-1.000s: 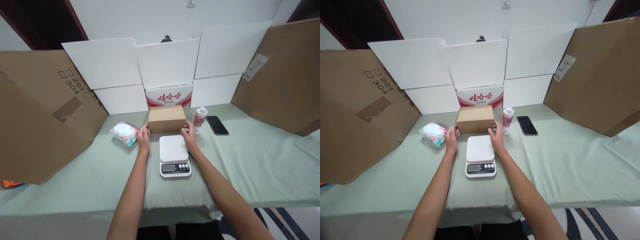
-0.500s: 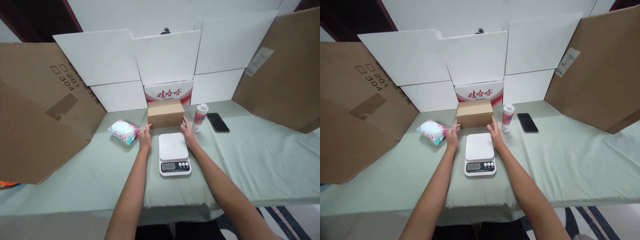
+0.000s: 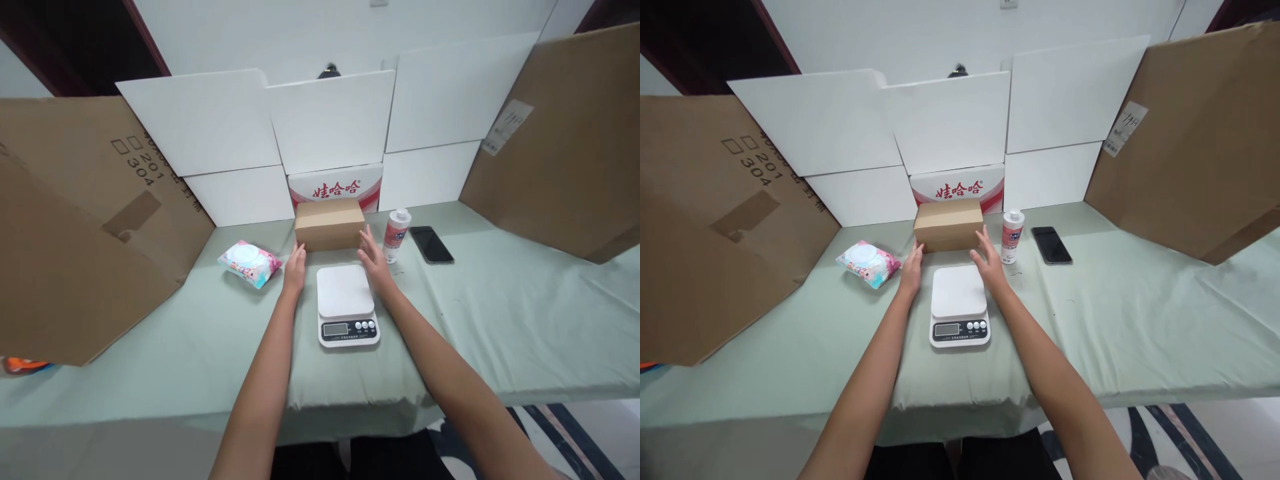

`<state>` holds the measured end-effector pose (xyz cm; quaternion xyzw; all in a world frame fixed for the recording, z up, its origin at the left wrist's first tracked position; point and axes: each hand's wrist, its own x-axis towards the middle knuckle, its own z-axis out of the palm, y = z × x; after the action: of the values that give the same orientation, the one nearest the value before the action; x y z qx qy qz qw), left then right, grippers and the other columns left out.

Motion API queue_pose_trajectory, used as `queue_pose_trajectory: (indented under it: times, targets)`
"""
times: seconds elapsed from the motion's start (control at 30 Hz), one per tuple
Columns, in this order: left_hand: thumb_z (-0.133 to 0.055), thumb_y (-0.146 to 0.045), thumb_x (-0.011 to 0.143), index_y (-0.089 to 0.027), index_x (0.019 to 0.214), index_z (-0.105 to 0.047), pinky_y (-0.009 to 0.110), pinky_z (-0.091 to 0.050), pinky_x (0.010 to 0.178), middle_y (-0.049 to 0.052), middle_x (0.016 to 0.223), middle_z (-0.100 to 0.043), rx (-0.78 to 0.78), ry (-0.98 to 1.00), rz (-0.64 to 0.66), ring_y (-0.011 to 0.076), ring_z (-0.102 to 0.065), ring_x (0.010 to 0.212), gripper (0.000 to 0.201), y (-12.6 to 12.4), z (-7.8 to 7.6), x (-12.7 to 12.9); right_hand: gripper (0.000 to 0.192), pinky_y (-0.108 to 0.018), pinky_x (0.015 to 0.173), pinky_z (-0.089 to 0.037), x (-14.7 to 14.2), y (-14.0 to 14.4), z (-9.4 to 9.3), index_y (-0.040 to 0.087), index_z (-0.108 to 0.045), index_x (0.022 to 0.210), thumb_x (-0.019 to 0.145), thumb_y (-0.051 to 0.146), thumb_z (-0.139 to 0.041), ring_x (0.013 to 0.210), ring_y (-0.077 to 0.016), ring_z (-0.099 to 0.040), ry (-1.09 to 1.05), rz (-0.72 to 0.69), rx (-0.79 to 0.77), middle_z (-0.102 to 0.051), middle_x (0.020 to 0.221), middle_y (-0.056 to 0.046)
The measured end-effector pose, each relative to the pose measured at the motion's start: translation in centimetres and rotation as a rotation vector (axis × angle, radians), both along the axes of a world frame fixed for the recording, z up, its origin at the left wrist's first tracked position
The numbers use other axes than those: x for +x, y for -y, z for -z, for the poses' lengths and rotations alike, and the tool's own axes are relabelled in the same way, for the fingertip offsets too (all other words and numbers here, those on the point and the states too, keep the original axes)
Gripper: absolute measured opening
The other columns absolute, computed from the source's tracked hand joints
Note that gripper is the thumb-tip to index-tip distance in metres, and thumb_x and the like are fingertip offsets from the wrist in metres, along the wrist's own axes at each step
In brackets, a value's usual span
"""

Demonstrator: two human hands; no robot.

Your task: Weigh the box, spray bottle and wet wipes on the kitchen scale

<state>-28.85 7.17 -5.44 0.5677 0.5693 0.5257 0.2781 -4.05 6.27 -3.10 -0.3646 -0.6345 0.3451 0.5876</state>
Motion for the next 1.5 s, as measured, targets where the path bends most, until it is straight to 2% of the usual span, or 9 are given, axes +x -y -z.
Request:
queue_pose_trajectory:
  times: [0.17, 0.3, 0.47, 0.7, 0.9, 1.03, 1.3, 1.4, 1.5]
  targets:
    - [-0.036, -0.056, 0.106, -0.019, 0.151, -0.058, 0.040, -0.020, 0.138, 0.006, 0.178, -0.023, -0.055, -0.033, 0.034, 0.0244, -0.025, 0.166, 0.063, 0.0, -0.1, 0.1, 0.038, -0.058, 0.111, -0.048, 1.5, 2.6, -2.4, 0.024, -0.061, 0.128, 0.095, 0.042, -0.060, 0.136, -0.0345, -0.056, 0.171, 0.621, 0.429, -0.058, 0.142, -0.017]
    - [-0.032, -0.059, 0.106, -0.020, 0.154, -0.055, 0.039, -0.016, 0.138, 0.002, 0.181, -0.009, -0.122, -0.104, 0.063, 0.0247, -0.020, 0.168, 0.065, 0.2, -0.4, 0.4, 0.062, -0.056, 0.104, -0.048, 3.5, 0.7, -1.4, 0.020, -0.052, 0.137, 0.080, 0.041, -0.069, 0.121, -0.0341, -0.055, 0.120, 0.852, 0.210, -0.058, 0.133, -0.017]
    - [-0.030, -0.061, 0.106, -0.026, 0.155, -0.053, 0.044, -0.018, 0.138, 0.000, 0.182, -0.006, -0.210, -0.185, 0.043, 0.0262, -0.018, 0.168, 0.065, 0.5, -1.0, 0.8, 0.053, -0.050, 0.098, -0.050, 4.8, -2.2, 1.2, 0.020, -0.059, 0.115, 0.067, 0.040, -0.069, 0.098, -0.0273, -0.061, 0.039, 0.691, -0.090, -0.068, 0.108, -0.008]
    - [-0.035, -0.059, 0.106, -0.024, 0.153, -0.055, 0.043, -0.013, 0.139, 0.005, 0.181, -0.014, -0.197, -0.166, 0.012, 0.0238, -0.013, 0.169, 0.063, 0.2, -0.6, 0.8, 0.035, -0.036, 0.077, -0.051, 4.4, -1.6, 0.7, 0.021, -0.061, 0.094, 0.065, 0.037, -0.072, 0.078, -0.0195, -0.060, 0.003, 0.526, -0.100, -0.069, 0.087, -0.002]
    - [-0.034, -0.059, 0.106, -0.018, 0.137, -0.067, 0.044, -0.019, 0.138, 0.013, 0.176, -0.030, -0.070, -0.055, -0.037, 0.0260, -0.026, 0.166, 0.061, -0.1, 0.1, 0.4, 0.040, -0.040, 0.084, -0.058, 1.8, 1.6, -1.7, 0.020, -0.068, 0.102, 0.071, 0.040, -0.083, 0.091, -0.0253, -0.071, 0.027, -0.035, -0.016, -0.077, 0.104, -0.010]
    - [-0.032, -0.054, 0.108, -0.020, 0.131, -0.070, 0.041, -0.018, 0.138, 0.010, 0.168, -0.047, -0.037, -0.039, -0.065, 0.0212, -0.026, 0.166, 0.056, -0.2, 0.0, 0.2, 0.044, -0.043, 0.089, -0.060, 0.0, 3.7, -2.3, 0.021, -0.072, 0.104, 0.070, 0.042, -0.088, 0.098, -0.0294, -0.072, 0.176, -0.250, -0.027, -0.078, 0.106, -0.009]
    - [-0.033, -0.053, 0.108, -0.017, 0.135, -0.068, 0.041, -0.018, 0.138, 0.012, 0.172, -0.040, -0.069, -0.025, -0.098, 0.0228, -0.028, 0.166, 0.058, -0.1, -0.3, 0.2, 0.053, -0.040, 0.087, -0.058, 0.1, 3.7, -2.3, 0.020, -0.068, 0.115, 0.076, 0.052, -0.084, 0.103, -0.0305, -0.071, 0.272, -0.382, -0.057, -0.076, 0.111, -0.010]
    - [-0.033, -0.052, 0.108, -0.016, 0.136, -0.068, 0.041, -0.018, 0.138, 0.013, 0.171, -0.041, -0.076, -0.022, -0.100, 0.0231, -0.028, 0.165, 0.057, 0.0, -0.4, 0.2, 0.062, -0.038, 0.087, -0.055, 0.8, 2.8, -2.1, 0.023, -0.062, 0.129, 0.081, 0.059, -0.077, 0.113, -0.0306, -0.069, 0.170, -0.370, -0.053, -0.073, 0.124, -0.010]
    - [-0.032, -0.053, 0.108, -0.016, 0.137, -0.068, 0.040, -0.019, 0.138, 0.013, 0.171, -0.042, -0.075, -0.019, -0.103, 0.0225, -0.028, 0.165, 0.059, 0.0, -0.4, 0.1, 0.062, -0.036, 0.080, -0.053, 1.4, 1.8, -1.5, 0.025, -0.059, 0.130, 0.083, 0.064, -0.070, 0.104, -0.0270, -0.070, -0.018, -0.288, -0.056, -0.075, 0.113, -0.008]
